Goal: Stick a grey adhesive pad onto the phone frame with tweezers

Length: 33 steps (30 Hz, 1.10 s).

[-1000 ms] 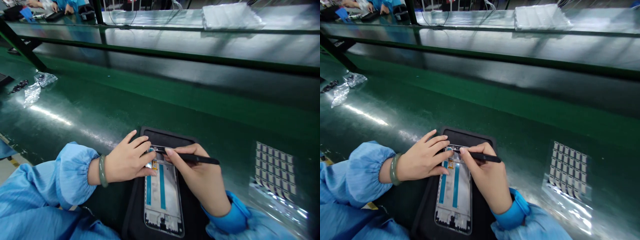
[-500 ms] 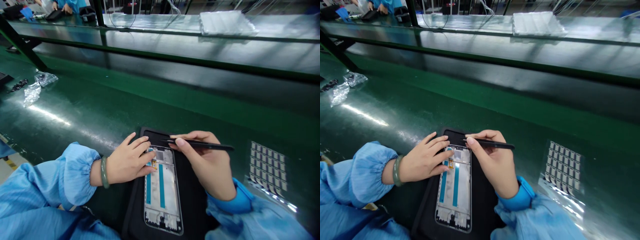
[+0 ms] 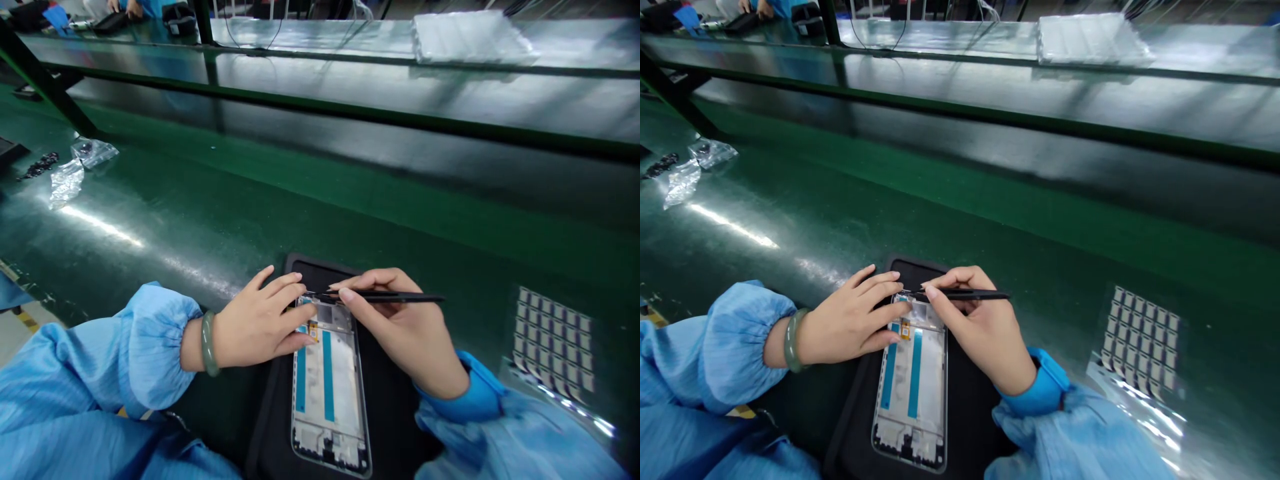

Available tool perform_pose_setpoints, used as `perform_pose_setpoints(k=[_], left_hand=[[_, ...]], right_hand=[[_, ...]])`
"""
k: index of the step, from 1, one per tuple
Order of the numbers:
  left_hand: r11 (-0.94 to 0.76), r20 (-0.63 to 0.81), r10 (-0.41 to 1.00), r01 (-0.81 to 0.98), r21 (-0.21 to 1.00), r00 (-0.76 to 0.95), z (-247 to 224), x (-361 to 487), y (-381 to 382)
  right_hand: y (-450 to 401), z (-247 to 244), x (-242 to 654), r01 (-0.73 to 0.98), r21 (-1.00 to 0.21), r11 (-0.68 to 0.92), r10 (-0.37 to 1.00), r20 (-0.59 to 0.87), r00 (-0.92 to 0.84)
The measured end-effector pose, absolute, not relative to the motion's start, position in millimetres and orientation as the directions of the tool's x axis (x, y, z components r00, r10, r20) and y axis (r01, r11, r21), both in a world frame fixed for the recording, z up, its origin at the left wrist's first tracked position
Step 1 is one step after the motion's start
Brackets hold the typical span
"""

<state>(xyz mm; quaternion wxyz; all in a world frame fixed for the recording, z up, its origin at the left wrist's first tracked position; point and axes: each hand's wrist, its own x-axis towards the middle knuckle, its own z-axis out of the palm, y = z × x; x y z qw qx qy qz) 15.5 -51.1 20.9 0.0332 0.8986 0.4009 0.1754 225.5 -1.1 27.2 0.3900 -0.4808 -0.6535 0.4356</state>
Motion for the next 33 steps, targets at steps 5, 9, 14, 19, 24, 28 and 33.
perform_pose_setpoints(k=[5, 9, 14, 19, 24, 28, 33], left_hand=[[-0.674, 0.272, 0.736, 0.71, 0.205, 0.62, 22.3, 15.8, -51.1], [-0.672, 0.263, 0.738, 0.71, 0.209, 0.621, 22.8, 15.6, -51.2], [-0.671, 0.248, 0.74, 0.709, 0.217, 0.625, 22.9, 15.2, -51.1], [-0.672, 0.252, 0.74, 0.708, 0.219, 0.624, 22.9, 15.3, -50.9], [-0.672, 0.243, 0.739, 0.706, 0.223, 0.628, 23.0, 15.2, -51.1], [-0.676, 0.248, 0.736, 0.701, 0.225, 0.63, 22.8, 14.7, -51.2], [-0.678, 0.247, 0.735, 0.699, 0.227, 0.632, 22.8, 14.3, -50.9]], right_hand=[[-0.8, 27.9, 226.0, 0.335, -0.924, 0.183, 0.97, 0.114, -0.214], [-1.4, 29.0, 226.7, 0.38, -0.895, 0.235, 0.964, 0.165, -0.207], [-2.4, 28.9, 226.5, 0.443, -0.853, 0.277, 0.958, 0.214, -0.189], [-2.9, 27.1, 226.3, 0.457, -0.836, 0.304, 0.951, 0.242, -0.191], [-3.2, 27.8, 226.1, 0.482, -0.819, 0.312, 0.949, 0.248, -0.195], [-3.7, 27.8, 225.7, 0.495, -0.816, 0.298, 0.954, 0.231, -0.193], [-3.3, 26.0, 225.0, 0.494, -0.809, 0.32, 0.947, 0.252, -0.2]])
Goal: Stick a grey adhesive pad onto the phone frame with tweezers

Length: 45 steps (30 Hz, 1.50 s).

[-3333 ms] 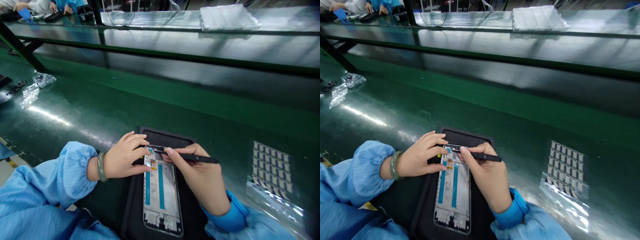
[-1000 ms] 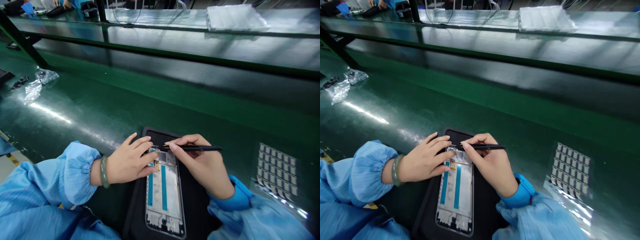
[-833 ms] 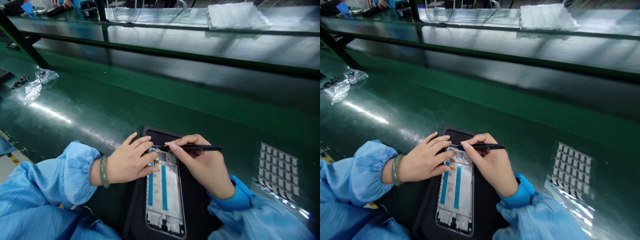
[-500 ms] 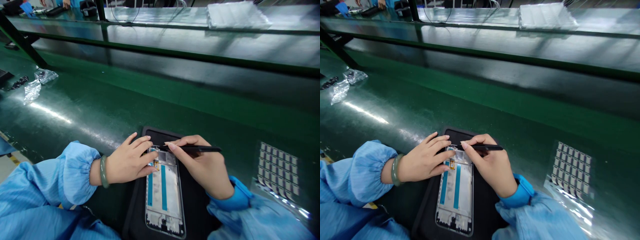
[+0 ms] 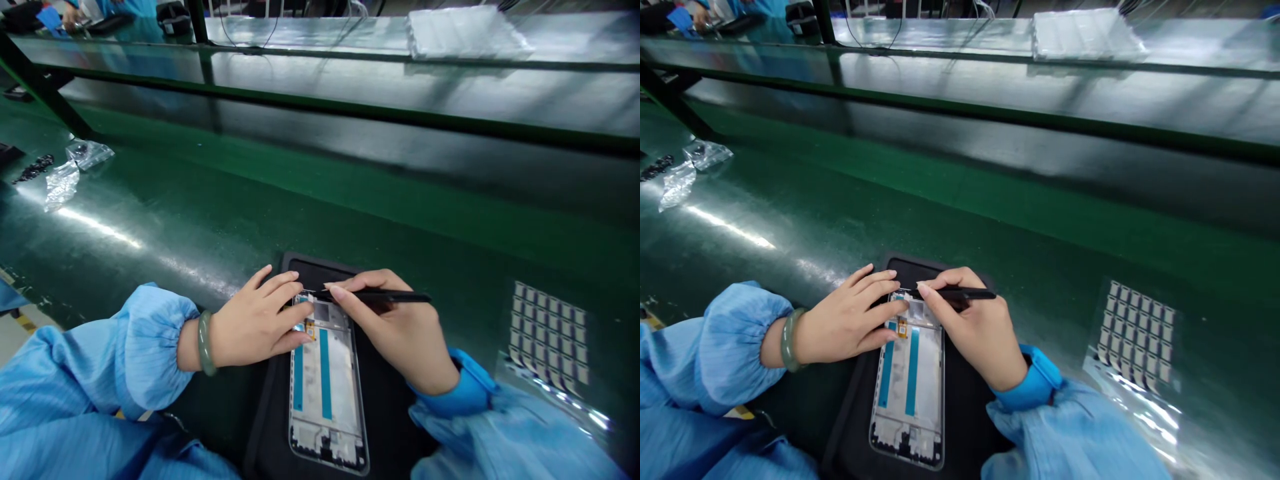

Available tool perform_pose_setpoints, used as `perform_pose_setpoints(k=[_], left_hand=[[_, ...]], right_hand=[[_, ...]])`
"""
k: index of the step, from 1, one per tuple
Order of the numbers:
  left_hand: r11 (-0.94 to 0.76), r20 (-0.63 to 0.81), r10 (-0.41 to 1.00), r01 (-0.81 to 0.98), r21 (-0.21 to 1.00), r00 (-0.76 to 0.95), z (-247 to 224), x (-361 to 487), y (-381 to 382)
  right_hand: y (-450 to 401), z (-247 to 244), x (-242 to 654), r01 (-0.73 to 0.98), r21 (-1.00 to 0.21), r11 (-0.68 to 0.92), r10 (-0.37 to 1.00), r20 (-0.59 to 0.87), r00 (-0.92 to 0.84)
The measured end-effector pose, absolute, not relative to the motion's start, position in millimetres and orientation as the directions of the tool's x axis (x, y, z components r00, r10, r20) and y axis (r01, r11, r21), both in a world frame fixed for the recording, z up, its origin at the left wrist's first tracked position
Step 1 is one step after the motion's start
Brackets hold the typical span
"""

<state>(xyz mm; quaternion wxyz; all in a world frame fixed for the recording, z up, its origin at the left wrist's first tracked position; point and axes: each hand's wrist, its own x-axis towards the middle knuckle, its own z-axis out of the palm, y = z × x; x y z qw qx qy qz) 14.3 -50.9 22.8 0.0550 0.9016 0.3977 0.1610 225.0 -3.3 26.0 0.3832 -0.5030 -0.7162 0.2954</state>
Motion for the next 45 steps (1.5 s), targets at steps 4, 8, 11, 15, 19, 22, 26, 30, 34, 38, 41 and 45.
perform_pose_setpoints(k=[4, 8, 11, 15, 19, 22, 26, 30, 34, 38, 41, 45], left_hand=[[-0.672, 0.228, 0.741, 0.704, 0.231, 0.632, 23.7, 14.3, -50.3], [-0.659, 0.198, 0.752, 0.711, 0.243, 0.629, 24.5, 14.2, -49.6], [-0.66, 0.198, 0.751, 0.708, 0.25, 0.63, 24.6, 14.0, -49.4], [-0.654, 0.209, 0.756, 0.708, 0.266, 0.62, 24.1, 14.0, -50.1], [-0.651, 0.212, 0.759, 0.707, 0.277, 0.616, 23.6, 14.3, -51.0], [-0.651, 0.212, 0.759, 0.709, 0.272, 0.616, 23.5, 14.5, -51.4], [-0.651, 0.206, 0.759, 0.71, 0.267, 0.618, 23.7, 14.6, -51.6], [-0.647, 0.195, 0.762, 0.713, 0.269, 0.617, 24.0, 14.7, -51.6], [-0.65, 0.196, 0.76, 0.713, 0.262, 0.62, 24.5, 14.9, -51.5], [-0.651, 0.196, 0.759, 0.713, 0.262, 0.621, 24.8, 14.7, -51.5], [-0.65, 0.189, 0.76, 0.714, 0.262, 0.622, 25.0, 14.5, -51.4], [-0.65, 0.187, 0.759, 0.713, 0.262, 0.623, 25.3, 14.6, -51.4]], right_hand=[[-2.9, 25.0, 225.1, 0.491, -0.789, 0.369, 0.929, 0.293, -0.228], [-5.5, 24.8, 224.9, 0.486, -0.775, 0.403, 0.914, 0.318, -0.252], [-9.0, 24.8, 224.3, 0.452, -0.781, 0.432, 0.899, 0.332, -0.287], [-11.6, 24.5, 225.6, 0.399, -0.816, 0.418, 0.906, 0.342, -0.248], [-10.5, 23.0, 227.1, 0.287, -0.895, 0.343, 0.939, 0.334, -0.083], [-10.6, 21.4, 225.6, 0.161, -0.947, 0.278, 0.959, 0.263, -0.109], [-11.8, 21.1, 222.7, 0.121, -0.958, 0.259, 0.95, 0.23, -0.209], [-10.9, 21.0, 222.6, 0.183, -0.933, 0.31, 0.929, 0.257, -0.265], [-10.8, 20.5, 223.4, 0.267, -0.89, 0.369, 0.911, 0.291, -0.291], [-11.6, 21.1, 223.5, 0.323, -0.854, 0.407, 0.9, 0.313, -0.305], [-11.6, 21.0, 223.4, 0.336, -0.836, 0.433, 0.889, 0.335, -0.312], [-11.6, 20.2, 222.9, 0.356, -0.812, 0.463, 0.875, 0.355, -0.329]])
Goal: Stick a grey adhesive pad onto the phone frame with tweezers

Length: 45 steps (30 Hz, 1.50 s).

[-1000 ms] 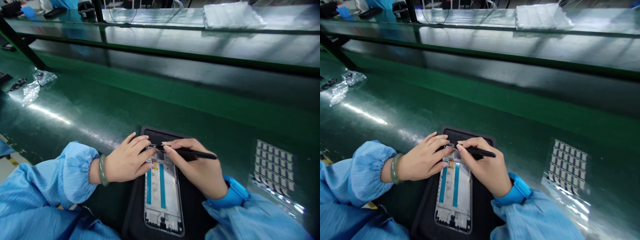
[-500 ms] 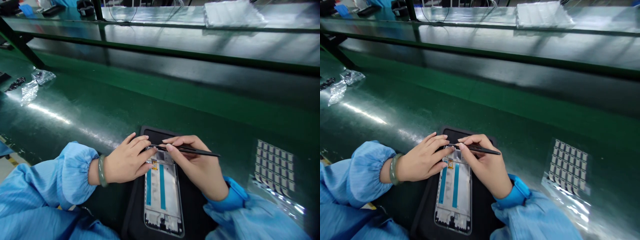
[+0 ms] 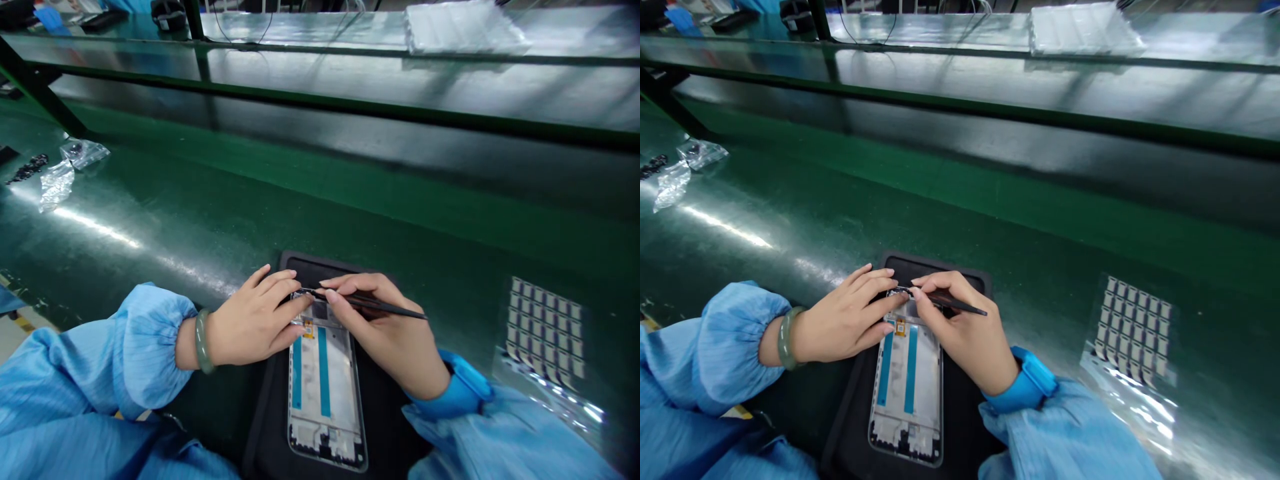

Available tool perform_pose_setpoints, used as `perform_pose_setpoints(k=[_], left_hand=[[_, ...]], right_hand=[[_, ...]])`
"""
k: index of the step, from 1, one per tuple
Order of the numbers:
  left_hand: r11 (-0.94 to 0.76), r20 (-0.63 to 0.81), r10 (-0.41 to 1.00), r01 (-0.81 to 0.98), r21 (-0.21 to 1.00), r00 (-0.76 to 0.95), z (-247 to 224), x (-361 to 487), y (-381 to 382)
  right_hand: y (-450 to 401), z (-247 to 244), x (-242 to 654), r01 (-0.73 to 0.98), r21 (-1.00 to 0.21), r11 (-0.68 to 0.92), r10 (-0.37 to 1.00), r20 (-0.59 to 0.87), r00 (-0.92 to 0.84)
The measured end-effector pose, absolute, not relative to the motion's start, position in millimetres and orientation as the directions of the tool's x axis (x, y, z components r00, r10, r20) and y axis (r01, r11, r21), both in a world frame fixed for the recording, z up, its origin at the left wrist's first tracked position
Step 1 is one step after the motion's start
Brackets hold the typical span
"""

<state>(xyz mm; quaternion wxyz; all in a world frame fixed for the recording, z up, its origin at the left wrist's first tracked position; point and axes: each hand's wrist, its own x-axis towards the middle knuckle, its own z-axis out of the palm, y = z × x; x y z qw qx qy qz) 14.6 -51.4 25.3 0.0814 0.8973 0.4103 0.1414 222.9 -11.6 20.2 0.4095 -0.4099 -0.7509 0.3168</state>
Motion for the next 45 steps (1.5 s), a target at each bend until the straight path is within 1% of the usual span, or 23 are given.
perform_pose_setpoints(k=[14, 18, 21, 23, 28, 36, 42, 45], left_hand=[[-0.655, 0.196, 0.755, 0.71, 0.257, 0.626, 24, 14, -52], [-0.657, 0.196, 0.754, 0.711, 0.251, 0.627, 24, 14, -52], [-0.656, 0.2, 0.754, 0.714, 0.243, 0.625, 23, 14, -51], [-0.656, 0.206, 0.754, 0.714, 0.245, 0.623, 23, 14, -51], [-0.659, 0.21, 0.752, 0.707, 0.255, 0.625, 23, 14, -51], [-0.656, 0.207, 0.755, 0.708, 0.262, 0.622, 23, 14, -51], [-0.66, 0.222, 0.751, 0.707, 0.253, 0.621, 22, 15, -51], [-0.66, 0.226, 0.751, 0.706, 0.256, 0.62, 22, 15, -51]], right_hand=[[-11, 19, 221, 0.389, -0.788, 0.477, 0.868, 0.354, -0.349], [-10, 22, 219, 0.331, -0.85, 0.41, 0.899, 0.314, -0.306], [-10, 25, 219, 0.269, -0.905, 0.329, 0.937, 0.278, -0.212], [-10, 26, 219, 0.255, -0.918, 0.305, 0.948, 0.267, -0.172], [-10, 23, 221, 0.287, -0.906, 0.313, 0.939, 0.25, -0.236], [-7, 24, 222, 0.363, -0.852, 0.376, 0.916, 0.283, -0.284], [-4, 27, 222, 0.348, -0.851, 0.393, 0.905, 0.29, -0.312], [-3, 29, 222, 0.367, -0.838, 0.404, 0.898, 0.289, -0.331]])
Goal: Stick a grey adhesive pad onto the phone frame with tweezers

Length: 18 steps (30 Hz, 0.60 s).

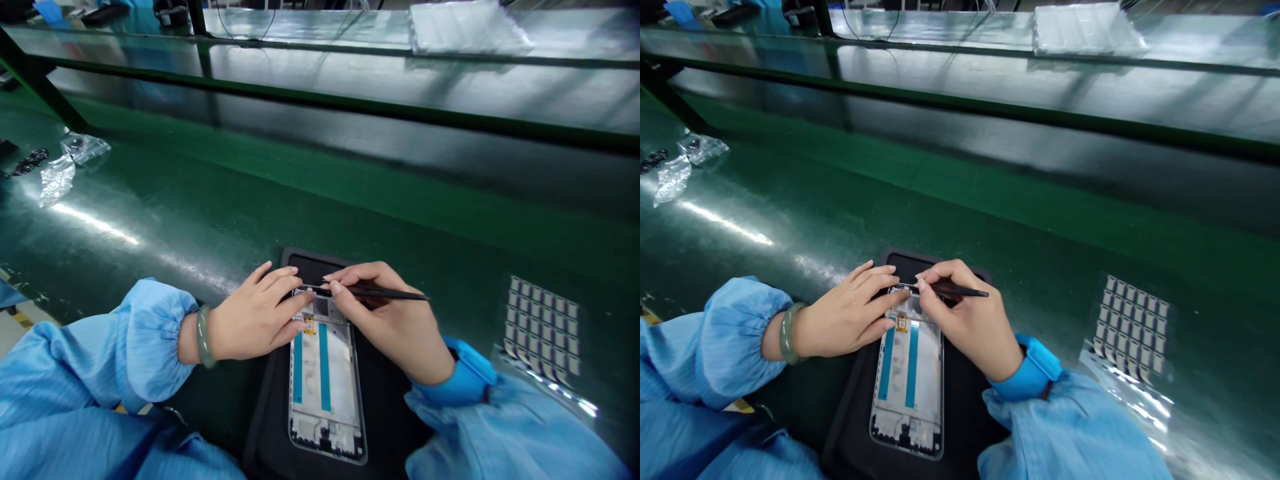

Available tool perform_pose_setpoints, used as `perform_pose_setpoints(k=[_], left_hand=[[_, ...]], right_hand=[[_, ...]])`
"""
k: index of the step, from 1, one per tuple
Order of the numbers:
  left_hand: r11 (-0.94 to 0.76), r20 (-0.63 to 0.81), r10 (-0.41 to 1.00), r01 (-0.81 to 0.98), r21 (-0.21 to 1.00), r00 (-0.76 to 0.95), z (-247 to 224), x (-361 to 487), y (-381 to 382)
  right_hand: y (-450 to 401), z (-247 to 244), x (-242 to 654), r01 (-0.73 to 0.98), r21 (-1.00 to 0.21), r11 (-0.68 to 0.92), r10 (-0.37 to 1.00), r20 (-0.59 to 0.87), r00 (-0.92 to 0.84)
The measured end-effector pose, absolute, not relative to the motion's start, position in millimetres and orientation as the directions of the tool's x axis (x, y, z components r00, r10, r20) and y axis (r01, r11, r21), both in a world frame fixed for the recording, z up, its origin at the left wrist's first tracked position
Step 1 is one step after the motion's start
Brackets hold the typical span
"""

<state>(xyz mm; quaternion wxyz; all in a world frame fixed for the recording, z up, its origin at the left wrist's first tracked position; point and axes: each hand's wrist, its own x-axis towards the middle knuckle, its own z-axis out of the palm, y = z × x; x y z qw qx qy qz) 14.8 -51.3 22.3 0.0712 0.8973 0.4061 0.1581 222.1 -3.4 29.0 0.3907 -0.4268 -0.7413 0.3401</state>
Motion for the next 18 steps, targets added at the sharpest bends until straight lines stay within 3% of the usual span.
perform_pose_setpoints(k=[11, 18], left_hand=[[-0.655, 0.202, 0.755, 0.714, 0.245, 0.624, 23, 13, -51], [-0.669, 0.236, 0.743, 0.696, 0.262, 0.626, 22, 12, -50]], right_hand=[[0, 40, 220, 0.447, -0.742, 0.5, 0.842, 0.296, -0.45], [-6, 26, 224, 0.334, -0.863, 0.379, 0.913, 0.29, -0.288]])
